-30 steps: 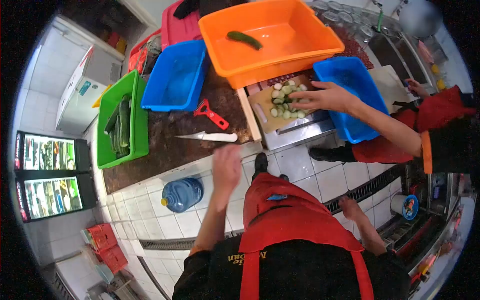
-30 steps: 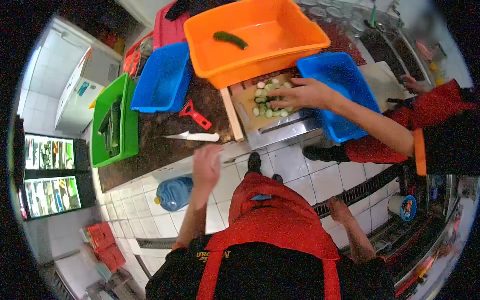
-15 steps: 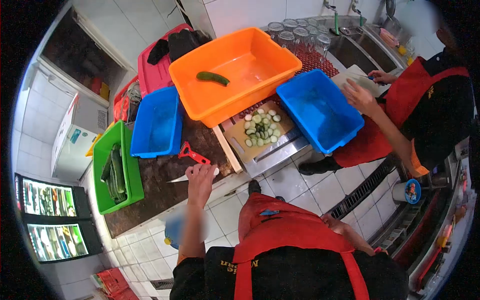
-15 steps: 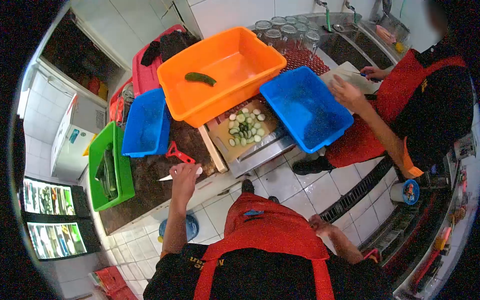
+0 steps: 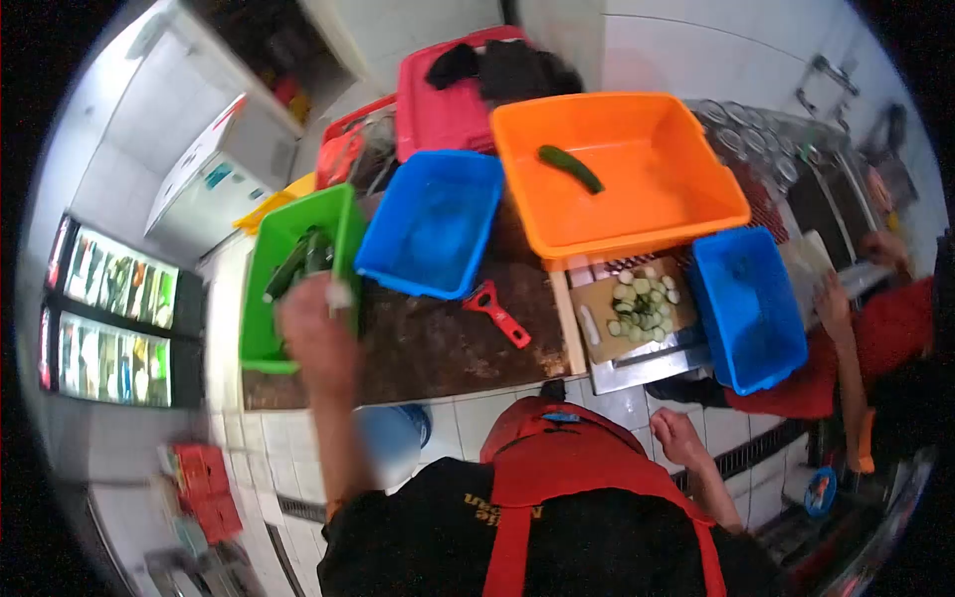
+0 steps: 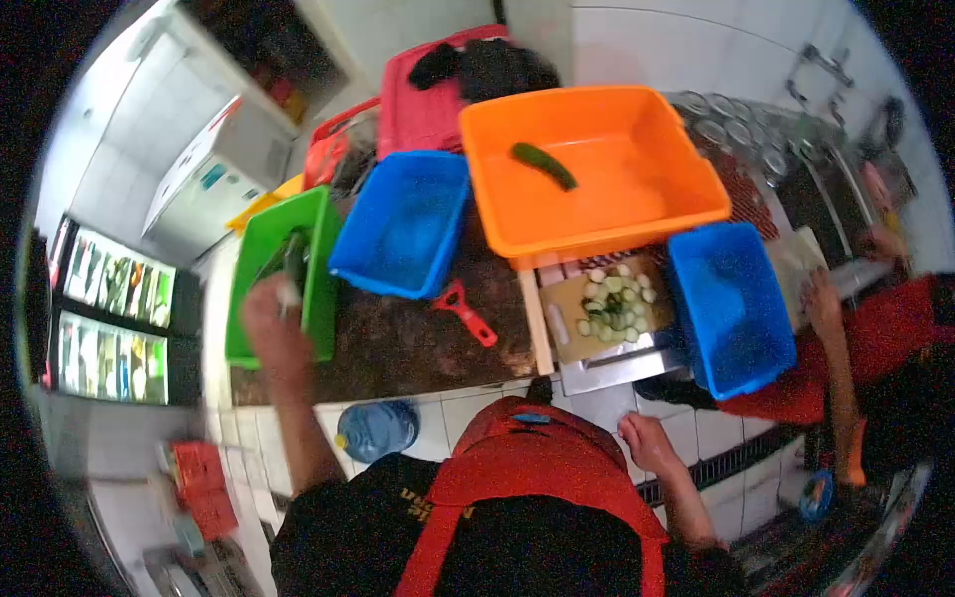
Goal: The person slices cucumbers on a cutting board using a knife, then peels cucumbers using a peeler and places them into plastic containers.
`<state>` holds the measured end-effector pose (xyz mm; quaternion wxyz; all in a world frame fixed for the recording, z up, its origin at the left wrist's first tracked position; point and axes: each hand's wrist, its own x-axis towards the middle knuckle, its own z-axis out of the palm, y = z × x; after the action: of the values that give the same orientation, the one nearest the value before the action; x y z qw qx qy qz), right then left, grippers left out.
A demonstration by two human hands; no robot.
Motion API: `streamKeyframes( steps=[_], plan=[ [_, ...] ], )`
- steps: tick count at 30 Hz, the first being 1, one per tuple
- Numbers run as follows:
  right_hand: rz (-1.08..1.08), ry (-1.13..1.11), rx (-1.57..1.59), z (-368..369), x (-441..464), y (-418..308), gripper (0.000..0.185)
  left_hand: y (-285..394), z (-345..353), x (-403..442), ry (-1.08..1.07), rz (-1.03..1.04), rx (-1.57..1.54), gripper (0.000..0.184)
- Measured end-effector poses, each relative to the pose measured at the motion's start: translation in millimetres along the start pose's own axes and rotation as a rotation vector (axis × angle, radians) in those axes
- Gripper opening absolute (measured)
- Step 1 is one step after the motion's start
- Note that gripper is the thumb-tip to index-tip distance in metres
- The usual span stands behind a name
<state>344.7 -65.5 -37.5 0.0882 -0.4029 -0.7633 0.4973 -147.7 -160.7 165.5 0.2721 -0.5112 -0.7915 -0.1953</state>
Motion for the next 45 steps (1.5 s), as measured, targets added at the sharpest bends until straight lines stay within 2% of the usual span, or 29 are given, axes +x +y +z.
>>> streamKeyframes(
  steps=[2,4,5,6,7,9,11,12,13,15,17,19,20,21,22,23,24,25,26,27,28,32,33,35,37,41,42,43,45],
  plan=[
    [-0.086,0.077,-0.021,-14,13,-24,0.010,-57,21,0,0.139,-0.038,0.011,0.039],
    [-0.086,0.113,0.005,-16,21,-43,0.006,-101,43,-5,0.126,0.010,0.082,0.044],
    [-0.193,0.161,0.297,-12,29,-55,0.004,-122,56,-11,0.087,0.043,0.136,0.042],
    [-0.307,0.210,0.589,-13,37,-63,0.012,-142,69,-19,0.050,0.079,0.193,0.041],
    [-0.303,0.244,0.590,-18,45,-64,0.012,-160,83,-31,0.006,0.072,0.211,0.040],
    [-0.319,0.204,0.134,-34,57,-57,0.029,-187,101,-48,-0.117,0.072,0.132,0.038],
    [-0.243,0.495,-0.286,-45,76,-55,0.036,-203,110,-63,-0.209,0.034,0.012,0.037],
    [-0.224,0.523,-0.283,-51,89,-50,0.045,-203,110,-62,-0.215,-0.013,-0.017,0.037],
    [-0.216,0.553,-0.279,-52,103,-43,0.054,-188,104,-55,-0.217,0.004,-0.037,0.037],
    [-0.189,0.581,-0.295,-49,127,-31,0.069,-120,80,-34,0.140,0.113,0.026,0.031],
    [-0.210,0.561,-0.508,-44,140,-11,0.081,-30,65,-19,0.160,0.143,-0.200,0.026],
    [-0.248,0.666,-0.423,-32,149,-2,0.083,46,95,-39,-0.004,0.090,-0.639,0.024],
    [-0.338,0.725,-0.384,-31,142,-19,0.082,82,109,-48,-0.162,0.222,-0.890,0.026],
    [-0.434,0.771,-0.347,-37,131,-41,0.081,126,106,-51,-0.463,0.285,-0.954,0.032],
    [-0.463,0.768,-0.216,-46,118,-57,0.080,160,115,-59,-0.528,0.401,-0.942,0.038],
    [-0.496,0.747,-0.067,-47,104,-67,0.079,181,127,-70,-0.589,0.402,-0.889,0.041],
    [-0.591,0.898,0.207,-46,93,-72,0.074,193,144,-79,-0.625,0.403,-0.814,0.043],
    [-0.597,0.917,0.209,-55,82,-81,0.074,198,151,-83,-0.652,0.394,-0.729,0.044],
    [-0.714,1.239,0.011,-71,68,-93,0.071,195,154,-84,-0.635,0.406,-0.732,0.044],
    [-0.815,1.559,-0.198,-84,56,-93,0.069,197,155,-83,-0.717,0.450,-0.565,0.047],
    [-0.819,1.579,-0.199,-87,46,-85,0.069,196,156,-83,-0.794,0.493,-0.391,0.049],
    [-0.488,1.343,-0.468,-97,0,-39,0.033,188,181,-93,-0.767,0.525,-0.405,0.047],
    [-0.406,1.272,-0.524,-97,-3,-34,0.026,187,177,-87,-0.783,0.602,-0.441,0.040],
    [-0.298,1.024,-0.109,-66,-9,-40,0.010,190,180,-83,-0.805,0.679,-0.476,0.034],
    [-0.121,0.910,0.097,-29,-2,-24,0.015,190,197,-75,-0.761,0.908,-0.498,0.022],
    [-0.208,0.722,0.052,-16,-6,-11,0.021,195,210,-65,-0.787,1.066,-0.558,0.016],
    [-0.210,0.596,0.005,-21,-6,-6,0.023,199,212,-63,-0.783,1.066,-0.561,0.016],
    [-0.210,0.469,-0.035,-21,-6,-2,0.026,199,213,-61,-0.739,1.188,-0.523,0.016],
    [-0.205,0.424,-0.038,-18,-2,13,0.031,198,214,-59,-0.642,1.421,-0.437,0.020]
  ],
)
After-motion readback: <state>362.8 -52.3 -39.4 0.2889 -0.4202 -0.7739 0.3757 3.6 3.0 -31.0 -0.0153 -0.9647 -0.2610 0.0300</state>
